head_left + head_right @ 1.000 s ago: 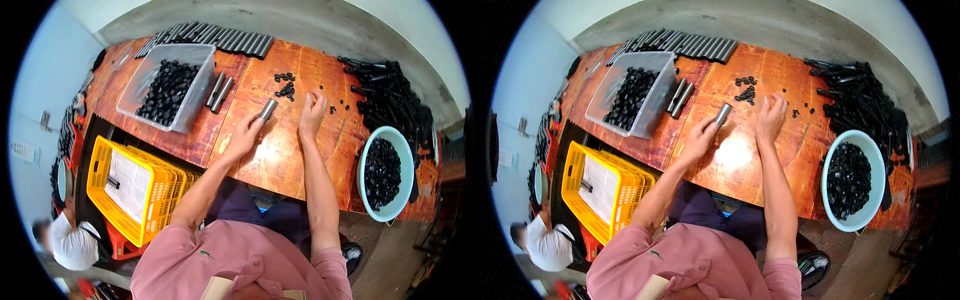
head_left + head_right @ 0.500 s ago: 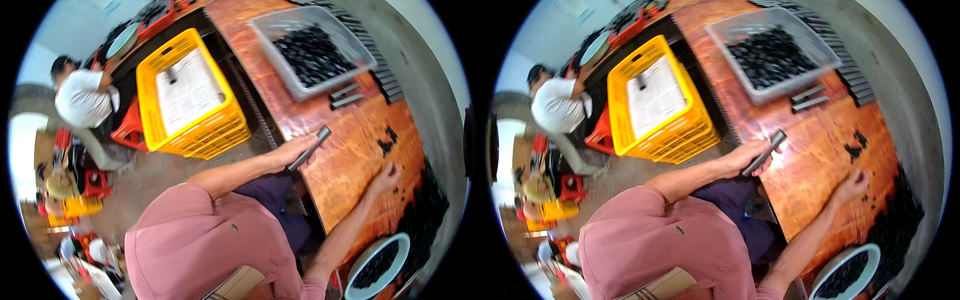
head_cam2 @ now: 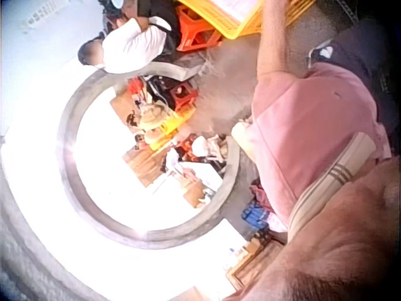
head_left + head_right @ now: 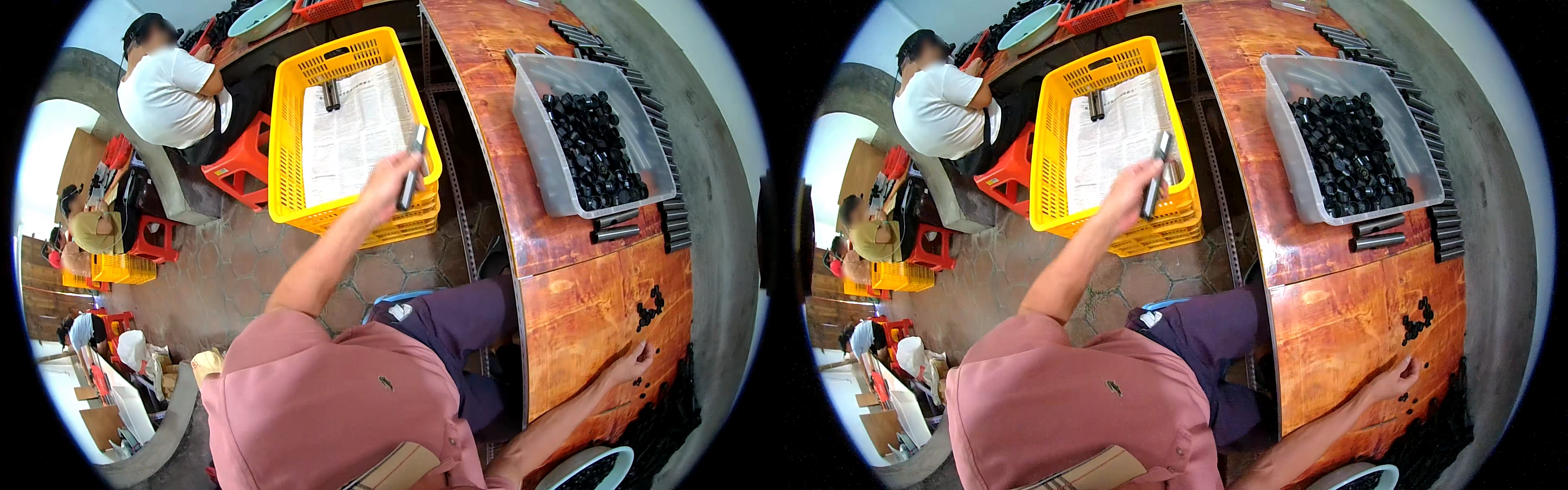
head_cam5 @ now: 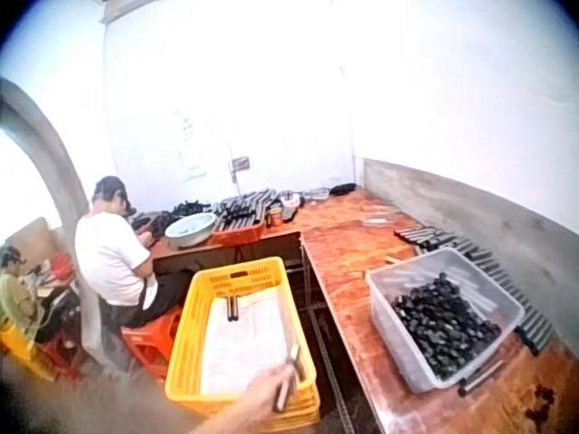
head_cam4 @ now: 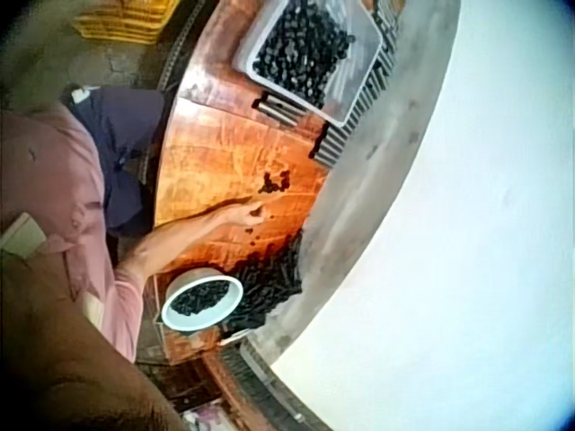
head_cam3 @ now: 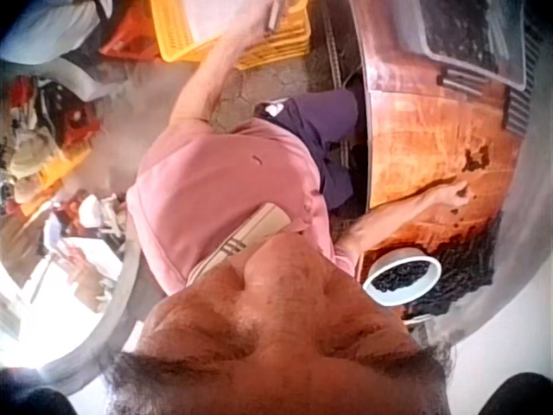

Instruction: The person assembles small black plastic components onto cylindrical metal rods at a wooden workbench. They repeatedly pick up a rod, insert black pieces, and place the assembled unit into a yellow basket. The process is continuous and repetitive throughout the clip.

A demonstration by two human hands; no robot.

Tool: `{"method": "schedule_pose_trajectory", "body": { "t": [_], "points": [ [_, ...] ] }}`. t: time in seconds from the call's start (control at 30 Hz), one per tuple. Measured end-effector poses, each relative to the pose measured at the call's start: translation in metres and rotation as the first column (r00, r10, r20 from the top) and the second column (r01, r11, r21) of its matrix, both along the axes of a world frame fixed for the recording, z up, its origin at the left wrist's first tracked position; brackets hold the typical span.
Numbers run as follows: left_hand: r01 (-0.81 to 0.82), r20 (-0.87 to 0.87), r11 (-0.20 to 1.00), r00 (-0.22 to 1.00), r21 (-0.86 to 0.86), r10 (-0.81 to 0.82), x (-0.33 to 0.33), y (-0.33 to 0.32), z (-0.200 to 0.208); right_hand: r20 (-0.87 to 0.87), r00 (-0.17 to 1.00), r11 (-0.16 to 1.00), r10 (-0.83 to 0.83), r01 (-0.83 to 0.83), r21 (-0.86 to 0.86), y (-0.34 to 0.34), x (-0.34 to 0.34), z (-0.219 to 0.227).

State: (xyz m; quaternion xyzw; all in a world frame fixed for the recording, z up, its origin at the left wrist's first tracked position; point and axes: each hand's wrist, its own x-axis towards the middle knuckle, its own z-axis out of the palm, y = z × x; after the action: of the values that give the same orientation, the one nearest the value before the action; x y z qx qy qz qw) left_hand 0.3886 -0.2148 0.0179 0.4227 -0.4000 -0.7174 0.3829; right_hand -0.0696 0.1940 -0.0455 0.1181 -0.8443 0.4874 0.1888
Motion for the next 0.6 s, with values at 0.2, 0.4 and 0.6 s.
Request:
{"method": "schedule_pose_trajectory", "body": {
  "t": [0.2, 0.4, 0.6],
  "points": [
    [-0.049, 0.480, 0.994, 0.873, -0.094, 0.088, 0.041, -0.123, -0.078, 0.028, 0.999, 0.999, 0.030, -0.031, 0.031, -0.002, 0.003, 0.001],
    [0.118, 0.660, 0.975, 0.720, 0.187, -0.214, 0.042, -0.161, -0.183, 0.013, 0.999, 0.996, 0.038, -0.039, 0.077, 0.004, 0.003, 0.000],
    [0.265, 0.775, 0.948, 0.557, 0.174, -0.298, 0.033, -0.166, -0.224, 0.051, 0.998, 0.994, 0.028, -0.033, 0.100, -0.002, 0.009, 0.008]
  ]
}}
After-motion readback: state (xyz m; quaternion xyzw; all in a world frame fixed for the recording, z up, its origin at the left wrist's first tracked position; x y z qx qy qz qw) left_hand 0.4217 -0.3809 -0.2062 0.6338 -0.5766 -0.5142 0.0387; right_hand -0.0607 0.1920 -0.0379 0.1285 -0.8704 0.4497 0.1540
